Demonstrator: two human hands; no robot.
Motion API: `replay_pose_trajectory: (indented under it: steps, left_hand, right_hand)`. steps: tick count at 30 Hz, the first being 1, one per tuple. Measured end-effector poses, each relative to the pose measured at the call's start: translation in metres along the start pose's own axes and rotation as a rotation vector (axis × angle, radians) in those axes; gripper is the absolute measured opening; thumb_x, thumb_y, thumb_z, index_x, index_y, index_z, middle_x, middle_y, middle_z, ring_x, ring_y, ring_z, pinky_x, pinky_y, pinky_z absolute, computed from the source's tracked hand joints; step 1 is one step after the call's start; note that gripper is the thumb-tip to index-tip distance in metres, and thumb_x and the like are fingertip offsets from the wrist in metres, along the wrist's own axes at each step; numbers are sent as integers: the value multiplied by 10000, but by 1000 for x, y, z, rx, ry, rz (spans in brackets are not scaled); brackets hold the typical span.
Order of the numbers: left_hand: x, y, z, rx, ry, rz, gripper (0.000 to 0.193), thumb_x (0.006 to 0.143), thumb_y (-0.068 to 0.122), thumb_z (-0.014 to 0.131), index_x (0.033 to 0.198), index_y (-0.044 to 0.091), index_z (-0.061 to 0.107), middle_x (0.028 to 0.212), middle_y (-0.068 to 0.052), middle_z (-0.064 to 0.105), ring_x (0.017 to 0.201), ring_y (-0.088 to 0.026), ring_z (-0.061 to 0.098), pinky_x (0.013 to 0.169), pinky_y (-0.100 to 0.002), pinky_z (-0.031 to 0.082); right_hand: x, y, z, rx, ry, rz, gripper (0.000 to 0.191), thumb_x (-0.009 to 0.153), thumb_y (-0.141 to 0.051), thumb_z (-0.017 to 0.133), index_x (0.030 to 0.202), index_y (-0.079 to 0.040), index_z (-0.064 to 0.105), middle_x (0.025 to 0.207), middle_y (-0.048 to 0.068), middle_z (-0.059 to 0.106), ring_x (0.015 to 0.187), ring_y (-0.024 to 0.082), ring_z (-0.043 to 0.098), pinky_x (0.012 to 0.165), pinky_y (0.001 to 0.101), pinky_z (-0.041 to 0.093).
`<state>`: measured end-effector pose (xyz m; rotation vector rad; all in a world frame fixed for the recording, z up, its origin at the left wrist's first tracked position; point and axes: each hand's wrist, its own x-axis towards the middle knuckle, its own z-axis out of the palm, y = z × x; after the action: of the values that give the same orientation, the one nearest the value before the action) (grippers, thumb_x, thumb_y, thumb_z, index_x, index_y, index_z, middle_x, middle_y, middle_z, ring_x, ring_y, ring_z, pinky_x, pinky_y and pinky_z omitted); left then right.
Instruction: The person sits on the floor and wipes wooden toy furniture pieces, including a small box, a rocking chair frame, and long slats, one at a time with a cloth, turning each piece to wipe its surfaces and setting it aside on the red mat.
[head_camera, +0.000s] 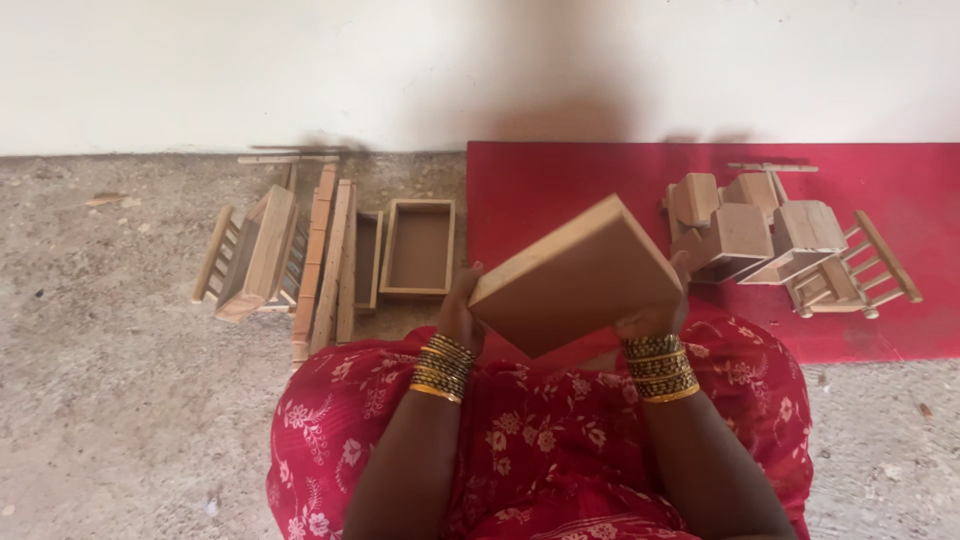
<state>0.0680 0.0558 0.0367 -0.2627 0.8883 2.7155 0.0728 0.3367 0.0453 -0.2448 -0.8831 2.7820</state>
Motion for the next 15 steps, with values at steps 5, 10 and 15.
replay_pose_trajectory:
  steps: [5,10,15]
  left_hand:
    - [-17,-6,3,202,83,-392,535,881,285,567,1364,63,512,1288,-211,608,1083,-340,657,884,-532,565]
    - [5,-22,-19,646,-172,-224,424,947,52,512,1364,72,587,1324,-187,658,1146,-319,684,992,-458,590]
    - [20,-43,-44,998,-271,-255,414,987,314,531,1264,25,637,1146,-207,723,972,-298,720,837,-429,601]
  right_hand:
    - [9,-7,-48,-115,-411,-450,409,1262,-406,476,1012,-93,558,752,50,629,606,134,604,511,221,484]
    - [-7,-7,-37,-324,-210,-497,337,1155,-359,435,989,-97,566,653,59,630,569,208,679,502,357,609]
    - [-43,3,9,-272,-716,-637,466,1161,-320,461,803,-69,622,714,131,674,627,250,718,600,441,662]
